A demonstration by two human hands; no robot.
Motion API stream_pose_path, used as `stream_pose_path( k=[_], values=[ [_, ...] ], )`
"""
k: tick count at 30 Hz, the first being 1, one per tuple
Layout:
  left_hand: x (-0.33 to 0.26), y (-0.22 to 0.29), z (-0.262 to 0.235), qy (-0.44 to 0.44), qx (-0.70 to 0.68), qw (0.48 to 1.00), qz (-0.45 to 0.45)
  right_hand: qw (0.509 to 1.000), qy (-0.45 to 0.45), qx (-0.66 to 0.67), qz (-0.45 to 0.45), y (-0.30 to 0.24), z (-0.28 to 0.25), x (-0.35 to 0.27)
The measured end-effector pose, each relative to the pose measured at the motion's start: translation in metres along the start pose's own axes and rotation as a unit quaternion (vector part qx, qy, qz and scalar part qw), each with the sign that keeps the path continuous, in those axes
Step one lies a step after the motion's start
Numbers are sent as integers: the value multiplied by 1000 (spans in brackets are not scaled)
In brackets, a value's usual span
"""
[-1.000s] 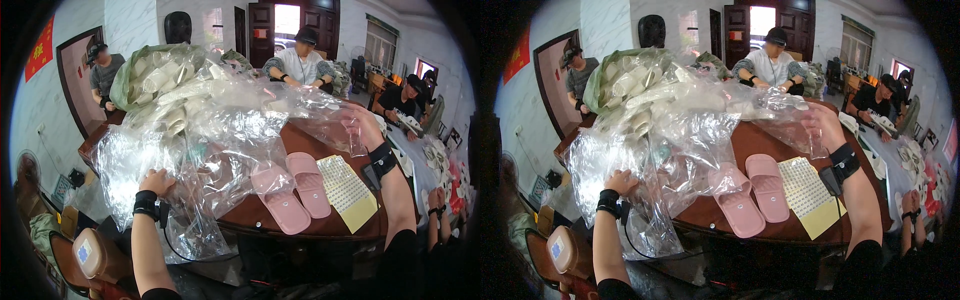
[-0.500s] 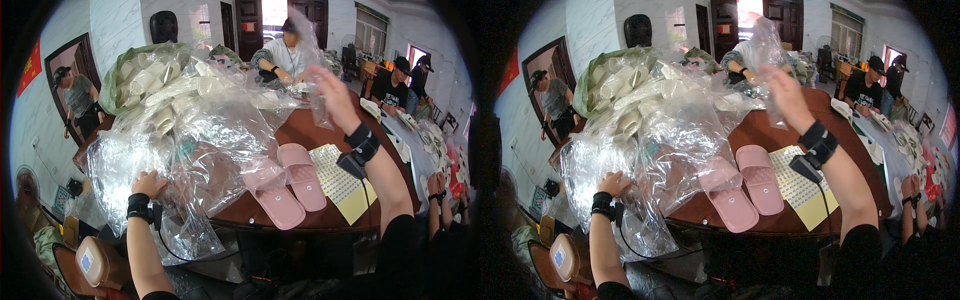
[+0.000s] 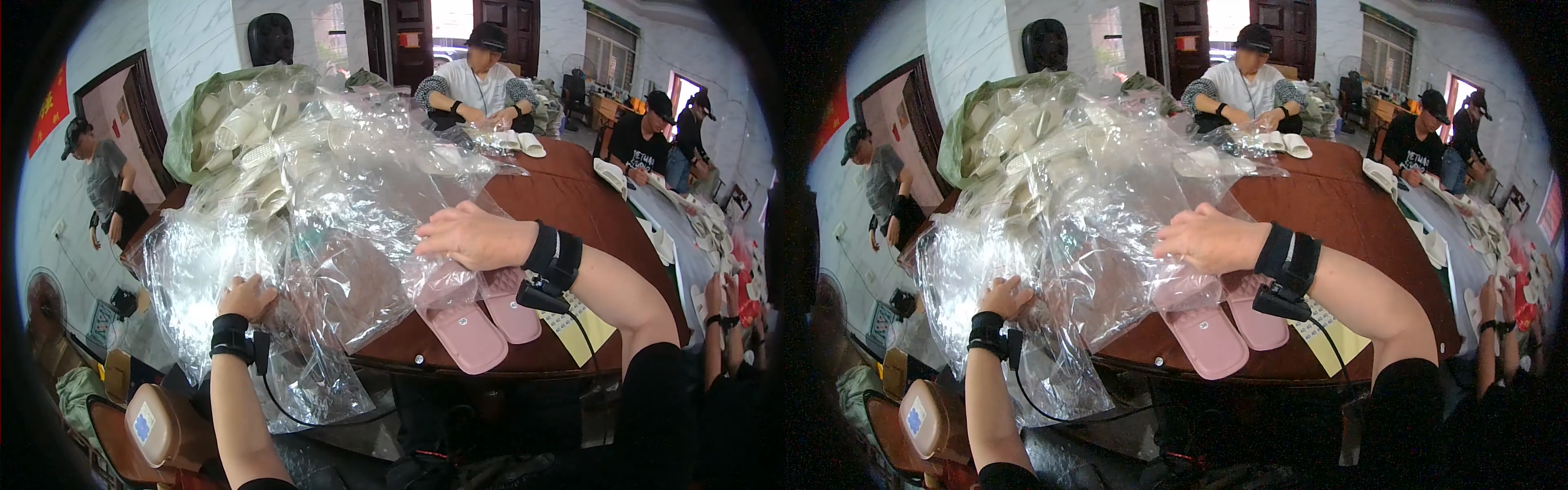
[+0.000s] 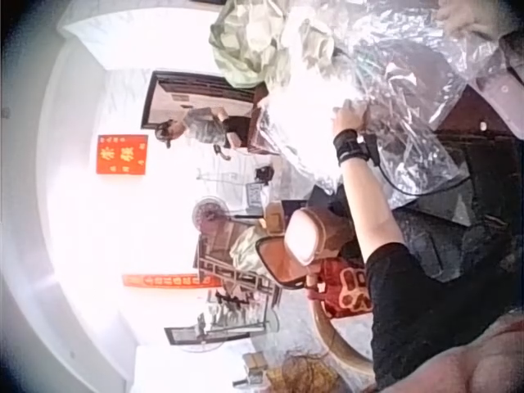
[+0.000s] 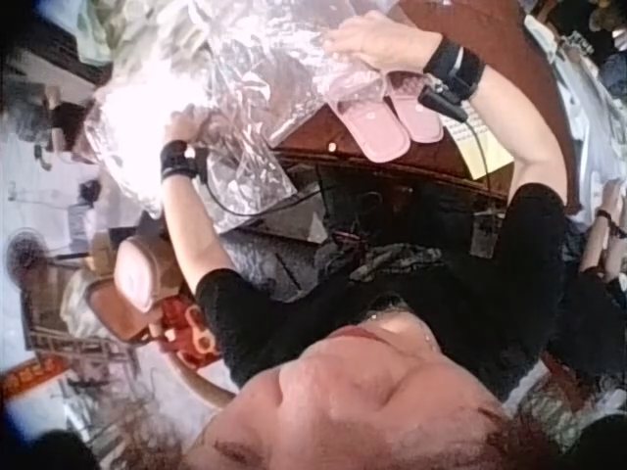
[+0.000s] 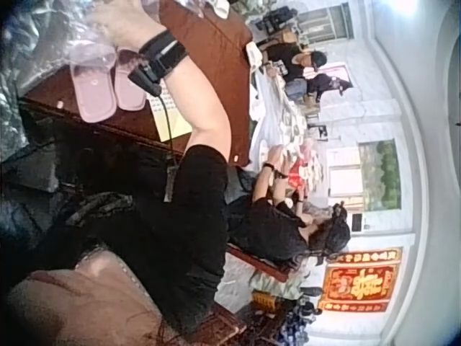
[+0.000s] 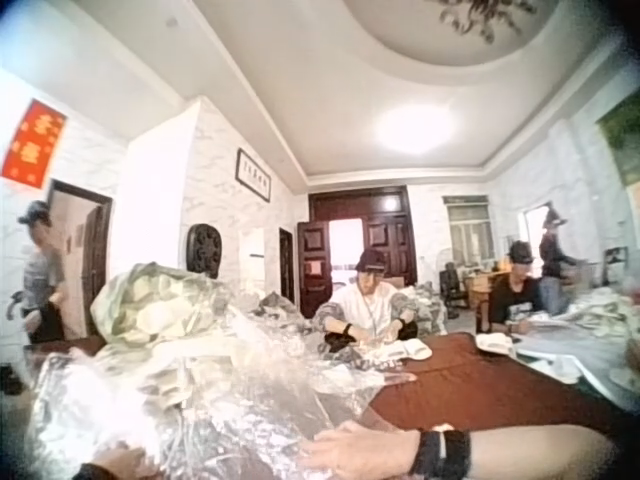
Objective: Applying size labels or stickers to white and pink slippers and organizing them into plastic bags in a manufacturing setting.
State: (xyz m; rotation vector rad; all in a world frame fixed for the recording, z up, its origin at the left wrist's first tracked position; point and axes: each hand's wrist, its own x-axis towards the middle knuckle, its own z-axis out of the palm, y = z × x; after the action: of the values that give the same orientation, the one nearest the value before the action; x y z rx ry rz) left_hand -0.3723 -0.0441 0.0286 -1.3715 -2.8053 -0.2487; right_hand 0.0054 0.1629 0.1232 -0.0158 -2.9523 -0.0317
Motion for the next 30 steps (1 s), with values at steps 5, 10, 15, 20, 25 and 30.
stream_pose_path(
  k=[5, 10, 15, 20, 25, 30],
  values=[
    [2, -1, -1, -31, 33, 999, -15, 994, -111, 11, 17, -3, -6, -4],
    [2, -2, 2, -29, 37, 999, -8, 976, -63, 205, 40, 11, -32, -10],
    [1, 3, -1, -27, 25, 999, -11, 948, 192, 168, 188, 62, -40, -14],
    [0, 6, 1, -6, 15, 1000, -13, 884, 274, 143, 350, 104, -1, -19],
    [-1, 2, 2, -8, -6, 1000, -16, 869, 227, 250, 361, 93, 22, 12],
    [-5, 1, 1, 17, -4, 1000, -5, 832, 132, 471, 262, 50, 37, 38]
  ],
)
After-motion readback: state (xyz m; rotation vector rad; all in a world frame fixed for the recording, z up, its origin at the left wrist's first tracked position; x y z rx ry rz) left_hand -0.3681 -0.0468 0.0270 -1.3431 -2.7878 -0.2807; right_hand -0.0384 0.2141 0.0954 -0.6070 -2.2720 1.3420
